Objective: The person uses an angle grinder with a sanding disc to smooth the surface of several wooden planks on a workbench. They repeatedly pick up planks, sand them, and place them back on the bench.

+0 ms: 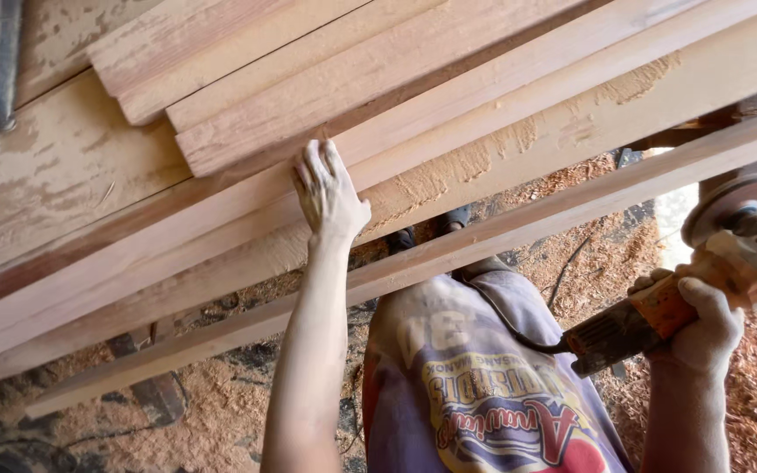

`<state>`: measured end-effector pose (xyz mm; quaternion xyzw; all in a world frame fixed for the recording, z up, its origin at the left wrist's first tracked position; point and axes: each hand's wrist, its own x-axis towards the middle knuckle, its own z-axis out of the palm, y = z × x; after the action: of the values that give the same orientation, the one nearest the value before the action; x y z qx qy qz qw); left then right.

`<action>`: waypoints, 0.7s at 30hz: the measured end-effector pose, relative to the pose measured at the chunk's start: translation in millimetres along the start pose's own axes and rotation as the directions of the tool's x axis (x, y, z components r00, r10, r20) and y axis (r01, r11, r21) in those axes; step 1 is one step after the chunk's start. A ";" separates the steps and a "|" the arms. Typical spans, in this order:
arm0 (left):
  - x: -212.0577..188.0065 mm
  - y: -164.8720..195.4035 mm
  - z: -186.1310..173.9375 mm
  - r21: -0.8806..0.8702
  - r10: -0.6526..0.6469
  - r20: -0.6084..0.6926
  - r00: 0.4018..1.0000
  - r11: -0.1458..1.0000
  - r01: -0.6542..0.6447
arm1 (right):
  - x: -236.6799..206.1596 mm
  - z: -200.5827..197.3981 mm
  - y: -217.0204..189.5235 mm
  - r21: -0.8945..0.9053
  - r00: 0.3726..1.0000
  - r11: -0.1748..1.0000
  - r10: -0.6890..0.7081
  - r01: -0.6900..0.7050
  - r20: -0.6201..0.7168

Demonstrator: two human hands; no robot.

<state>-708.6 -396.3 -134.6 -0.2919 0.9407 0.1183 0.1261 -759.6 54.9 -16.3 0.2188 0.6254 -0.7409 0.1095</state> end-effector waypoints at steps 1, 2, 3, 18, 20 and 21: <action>10.1 6.5 1.9 -0.016 -0.004 0.043 0.999 1.000 0.005 | -4.7 -1.9 -0.6 0.018 0.999 0.999 -0.032 0.032 0.017; 18.6 9.5 2.4 -0.028 -0.016 0.087 0.996 0.999 0.019 | -7.6 -3.3 -0.8 0.016 0.999 0.999 -0.042 0.041 0.024; 26.2 9.6 2.0 0.031 0.035 0.076 0.997 0.999 -0.037 | -11.0 -4.7 -0.6 0.014 0.998 0.999 -0.051 0.051 0.030; -26.9 -69.3 -4.9 -0.059 0.108 0.115 0.988 0.993 -0.102 | -21.2 -14.5 7.0 0.103 0.989 0.991 -0.078 0.091 -0.126; -53.2 -101.0 -10.0 -0.014 0.053 0.105 0.993 0.999 -0.052 | -14.0 -16.2 9.3 0.109 0.992 0.993 -0.041 0.054 -0.122; -65.6 -116.5 -12.0 0.008 0.014 0.094 0.995 1.000 -0.015 | -10.1 -17.0 10.8 0.117 0.993 0.993 -0.020 0.034 -0.120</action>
<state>-590.8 -459.2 -120.6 -0.2788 0.9363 0.1285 0.1707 -742.8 68.2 -23.2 0.2600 0.5886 -0.7639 0.0491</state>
